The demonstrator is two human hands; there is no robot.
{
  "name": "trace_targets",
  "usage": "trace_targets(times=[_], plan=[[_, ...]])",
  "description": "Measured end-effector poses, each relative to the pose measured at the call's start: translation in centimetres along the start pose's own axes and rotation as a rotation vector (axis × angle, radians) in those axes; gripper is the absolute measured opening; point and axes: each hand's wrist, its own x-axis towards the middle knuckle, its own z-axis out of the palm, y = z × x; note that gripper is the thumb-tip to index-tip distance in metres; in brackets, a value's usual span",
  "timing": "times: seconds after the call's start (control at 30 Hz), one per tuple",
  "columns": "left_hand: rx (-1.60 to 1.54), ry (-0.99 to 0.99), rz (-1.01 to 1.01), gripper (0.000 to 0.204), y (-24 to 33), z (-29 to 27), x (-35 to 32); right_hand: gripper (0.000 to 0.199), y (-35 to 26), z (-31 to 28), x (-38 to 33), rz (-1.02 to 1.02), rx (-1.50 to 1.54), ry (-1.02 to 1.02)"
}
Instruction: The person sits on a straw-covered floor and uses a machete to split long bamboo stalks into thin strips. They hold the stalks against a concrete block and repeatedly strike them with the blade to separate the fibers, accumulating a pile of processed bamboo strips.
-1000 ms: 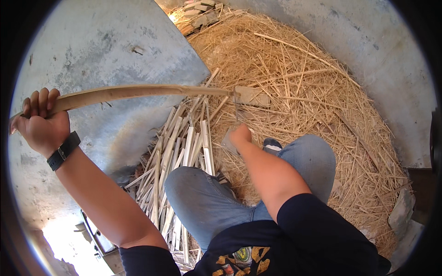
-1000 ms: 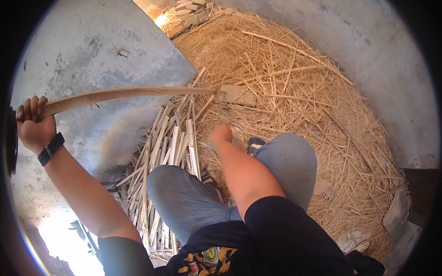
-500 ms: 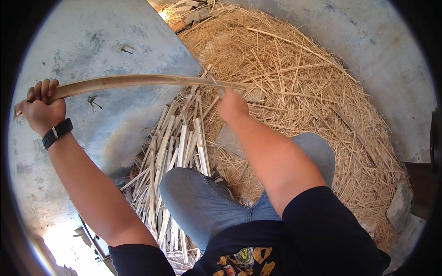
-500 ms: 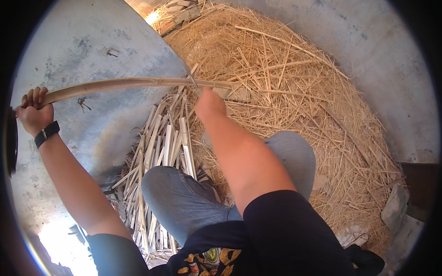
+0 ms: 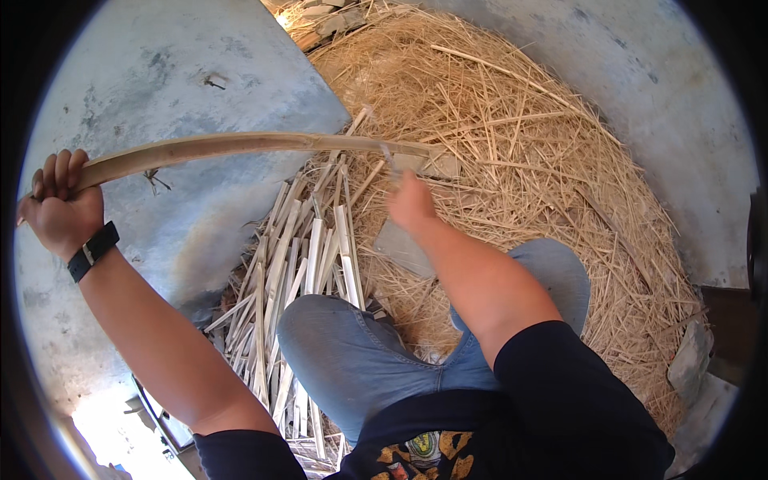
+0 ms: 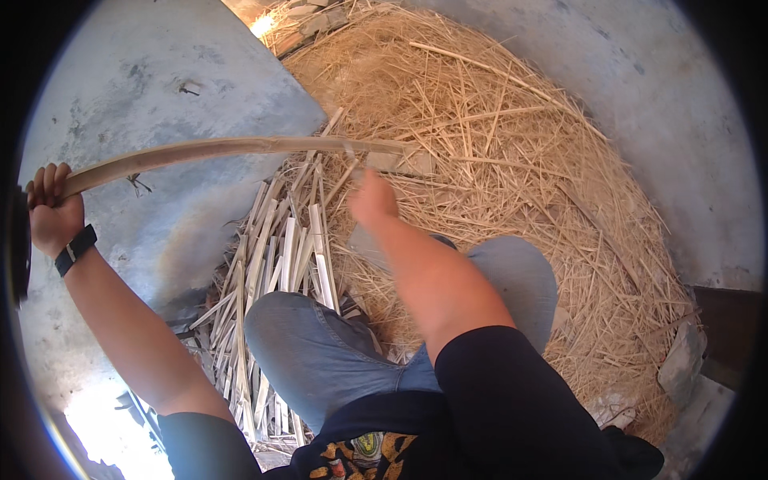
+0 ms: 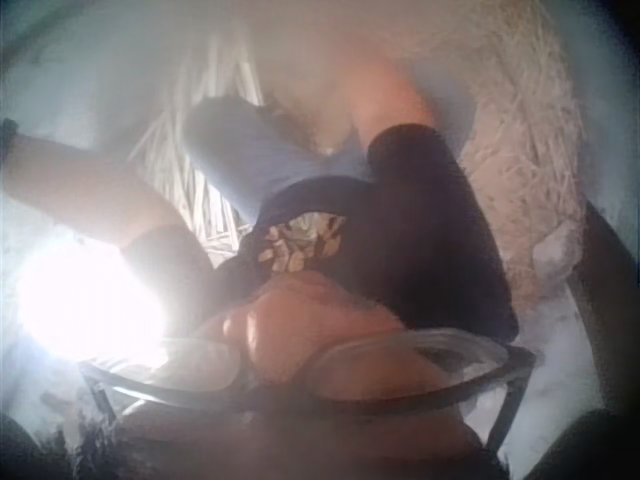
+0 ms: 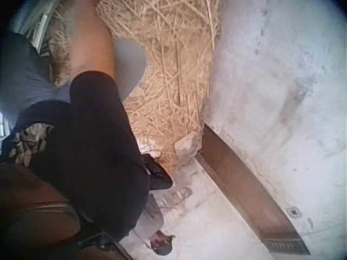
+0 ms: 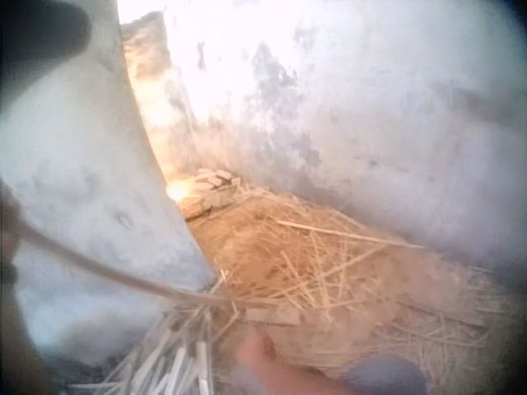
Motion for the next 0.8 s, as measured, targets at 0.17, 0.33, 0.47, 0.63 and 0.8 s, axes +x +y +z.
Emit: trace_targets(times=[0.17,0.33,0.47,0.63,0.8], plan=[[0.068,0.102,0.016,0.046,-0.1,-1.1,0.1,0.038,1.8,1.3,0.6,-0.089,-0.105,0.004],[0.055,0.191,0.079,0.029,-0.9,0.9,-2.1,0.04,6.3,1.0,2.5,0.17,-0.107,-0.034],[0.18,0.382,0.118,0.042,-1.5,2.4,-2.7,0.041,0.3,-0.3,-0.8,-0.057,-0.088,-0.076],[0.251,0.57,0.141,0.043,-1.9,5.3,-3.0,0.042,5.1,2.2,2.7,0.007,-0.12,-0.037],[0.271,0.677,0.156,0.044,-2.1,6.1,-4.4,0.039,2.6,1.1,1.5,-0.015,-0.127,-0.058]])
